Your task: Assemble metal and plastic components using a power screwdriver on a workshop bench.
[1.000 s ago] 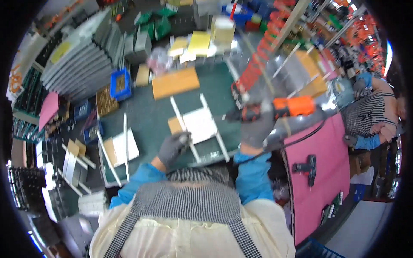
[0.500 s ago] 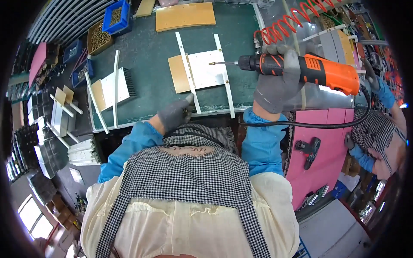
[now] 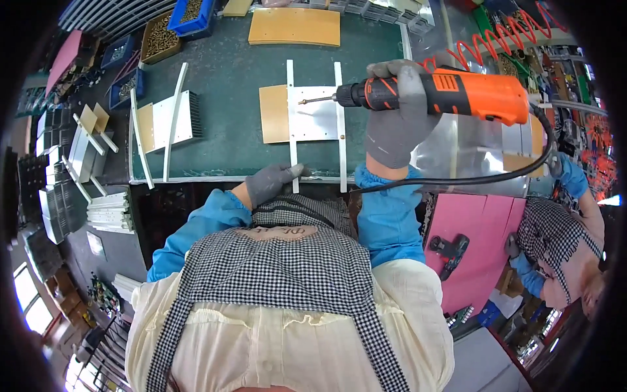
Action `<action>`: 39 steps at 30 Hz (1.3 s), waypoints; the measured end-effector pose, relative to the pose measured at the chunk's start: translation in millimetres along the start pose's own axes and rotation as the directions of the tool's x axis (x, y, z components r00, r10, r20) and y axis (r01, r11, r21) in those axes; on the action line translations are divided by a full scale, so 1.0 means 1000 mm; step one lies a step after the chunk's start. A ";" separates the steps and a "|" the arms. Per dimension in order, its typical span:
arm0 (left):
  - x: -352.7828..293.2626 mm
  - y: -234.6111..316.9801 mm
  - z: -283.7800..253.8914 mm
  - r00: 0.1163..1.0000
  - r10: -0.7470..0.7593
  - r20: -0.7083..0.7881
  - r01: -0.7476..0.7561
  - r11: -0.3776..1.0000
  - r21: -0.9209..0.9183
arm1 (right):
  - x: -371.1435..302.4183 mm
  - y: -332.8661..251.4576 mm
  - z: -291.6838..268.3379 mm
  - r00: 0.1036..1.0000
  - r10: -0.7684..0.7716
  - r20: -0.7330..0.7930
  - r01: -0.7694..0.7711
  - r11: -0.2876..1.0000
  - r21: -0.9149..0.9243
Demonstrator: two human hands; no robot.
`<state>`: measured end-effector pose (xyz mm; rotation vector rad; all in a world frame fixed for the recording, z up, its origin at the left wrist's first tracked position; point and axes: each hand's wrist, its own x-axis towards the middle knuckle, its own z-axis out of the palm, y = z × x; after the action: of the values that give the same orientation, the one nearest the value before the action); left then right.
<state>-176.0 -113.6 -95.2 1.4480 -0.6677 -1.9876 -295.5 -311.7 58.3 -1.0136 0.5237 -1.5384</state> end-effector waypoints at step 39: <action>0.026 -0.007 0.008 0.979 0.104 -0.175 -0.201 0.625 -0.754 | -0.017 0.046 0.071 0.820 0.366 0.440 -0.199 0.903 -0.380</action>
<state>-191.2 -126.7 -115.0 0.9056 0.1447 -1.6927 -211.2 -292.3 53.9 -1.4585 0.5307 -0.8775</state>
